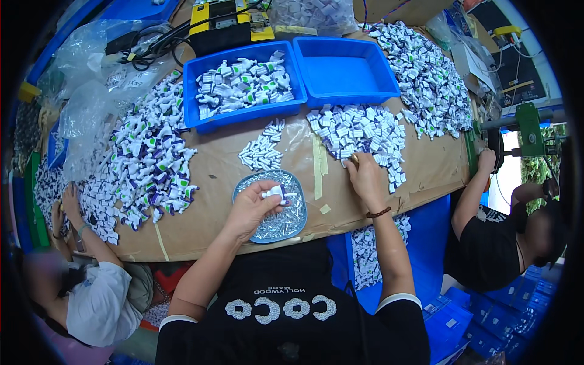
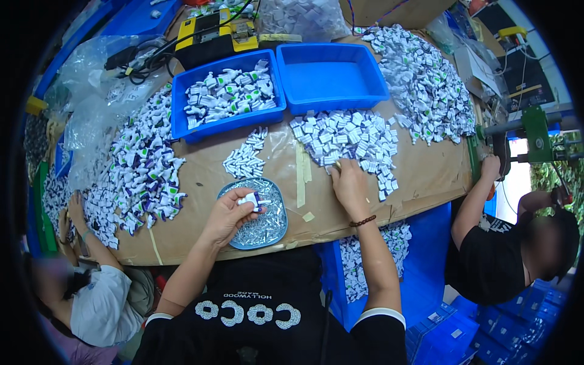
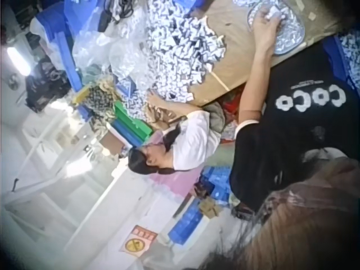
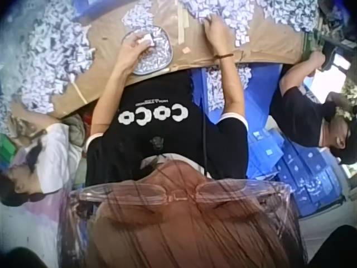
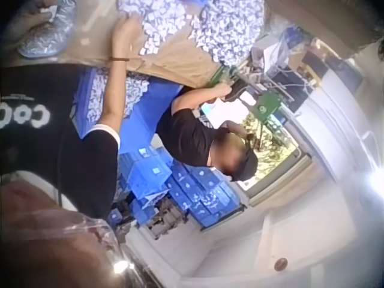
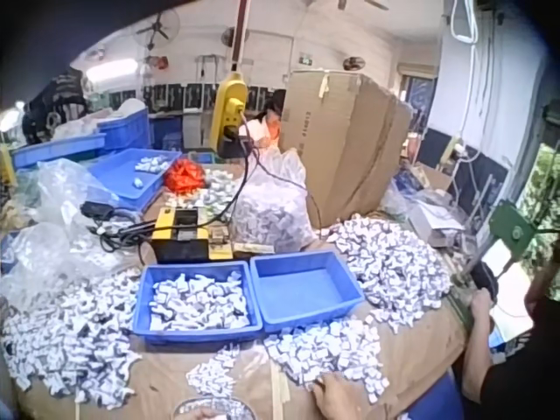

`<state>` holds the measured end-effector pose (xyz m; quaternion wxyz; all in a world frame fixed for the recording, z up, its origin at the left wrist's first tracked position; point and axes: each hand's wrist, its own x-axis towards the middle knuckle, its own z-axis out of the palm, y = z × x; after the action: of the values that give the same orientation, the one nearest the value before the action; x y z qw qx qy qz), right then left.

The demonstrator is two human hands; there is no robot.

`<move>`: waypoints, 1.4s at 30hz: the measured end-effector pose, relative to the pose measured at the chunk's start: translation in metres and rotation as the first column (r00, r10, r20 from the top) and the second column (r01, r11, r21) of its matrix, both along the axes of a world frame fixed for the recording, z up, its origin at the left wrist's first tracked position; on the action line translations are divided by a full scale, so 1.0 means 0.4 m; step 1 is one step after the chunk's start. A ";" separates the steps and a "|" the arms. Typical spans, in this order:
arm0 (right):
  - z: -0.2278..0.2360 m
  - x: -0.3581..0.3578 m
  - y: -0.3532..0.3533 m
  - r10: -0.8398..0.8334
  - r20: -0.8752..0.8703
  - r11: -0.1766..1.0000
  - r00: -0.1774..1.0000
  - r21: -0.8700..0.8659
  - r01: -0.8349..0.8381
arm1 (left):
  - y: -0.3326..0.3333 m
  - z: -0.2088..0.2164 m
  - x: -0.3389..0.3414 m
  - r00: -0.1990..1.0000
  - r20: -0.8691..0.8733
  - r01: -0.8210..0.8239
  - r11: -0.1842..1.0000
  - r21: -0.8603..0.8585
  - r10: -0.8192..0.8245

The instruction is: Sorting small white and purple components and placing them into a central pile or container at a factory workbench.

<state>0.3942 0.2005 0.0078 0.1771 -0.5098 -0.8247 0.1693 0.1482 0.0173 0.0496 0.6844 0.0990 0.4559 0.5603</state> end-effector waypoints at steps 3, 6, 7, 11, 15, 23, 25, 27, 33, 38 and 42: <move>-0.024 -0.005 0.008 -0.007 -0.024 0.997 1.000 -0.071 0.006 | -0.003 -0.007 -0.004 1.000 0.027 -0.007 1.000 0.006 0.006; -0.016 -0.017 0.003 -0.030 -0.039 0.990 0.999 -0.141 0.024 | -0.015 -0.005 -0.009 1.000 0.020 -0.016 1.000 0.020 0.016; -0.015 -0.017 0.001 -0.021 -0.053 0.992 0.998 -0.125 0.014 | -0.019 -0.003 -0.012 1.000 0.020 -0.013 1.000 0.014 0.013; -0.013 -0.022 -0.012 0.042 -0.164 0.999 0.986 -0.015 -0.045 | -0.032 0.008 -0.022 0.999 0.049 -0.014 1.000 0.026 0.013; 0.112 -0.094 -0.064 -0.034 -0.476 0.957 0.879 -0.270 -0.110 | -0.041 0.021 -0.024 0.992 0.114 -0.060 0.998 0.012 0.058; 0.198 -0.245 -0.213 -0.237 -0.744 0.616 0.624 -0.612 -0.496 | -0.048 0.034 -0.037 0.976 0.217 -0.044 0.994 0.102 0.021; 0.197 -0.251 -0.217 -0.213 -0.732 0.600 0.647 -0.621 -0.504 | -0.054 0.034 -0.041 0.976 0.216 -0.053 0.992 0.111 0.028; 0.202 -0.257 -0.222 -0.187 -0.734 0.615 0.653 -0.606 -0.505 | -0.055 0.030 -0.043 0.976 0.215 -0.052 0.991 0.123 0.025; 0.189 -0.256 -0.226 -0.177 -0.727 0.641 0.663 -0.597 -0.483 | -0.054 0.026 -0.046 0.981 0.193 -0.051 0.991 0.123 0.027; 0.190 -0.252 -0.225 -0.141 -0.688 0.622 0.712 -0.620 -0.477 | -0.052 0.024 -0.050 0.987 0.155 -0.064 0.992 0.112 0.046; 0.172 -0.243 -0.225 -0.028 -0.683 0.650 0.729 -0.566 -0.506 | -0.055 0.030 -0.040 0.993 0.044 -0.109 0.992 0.068 0.106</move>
<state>0.2971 0.1107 0.0765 0.2046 -0.3248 -0.6406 0.6651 0.1321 -0.0047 0.0617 0.6582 0.0869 0.4269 0.6140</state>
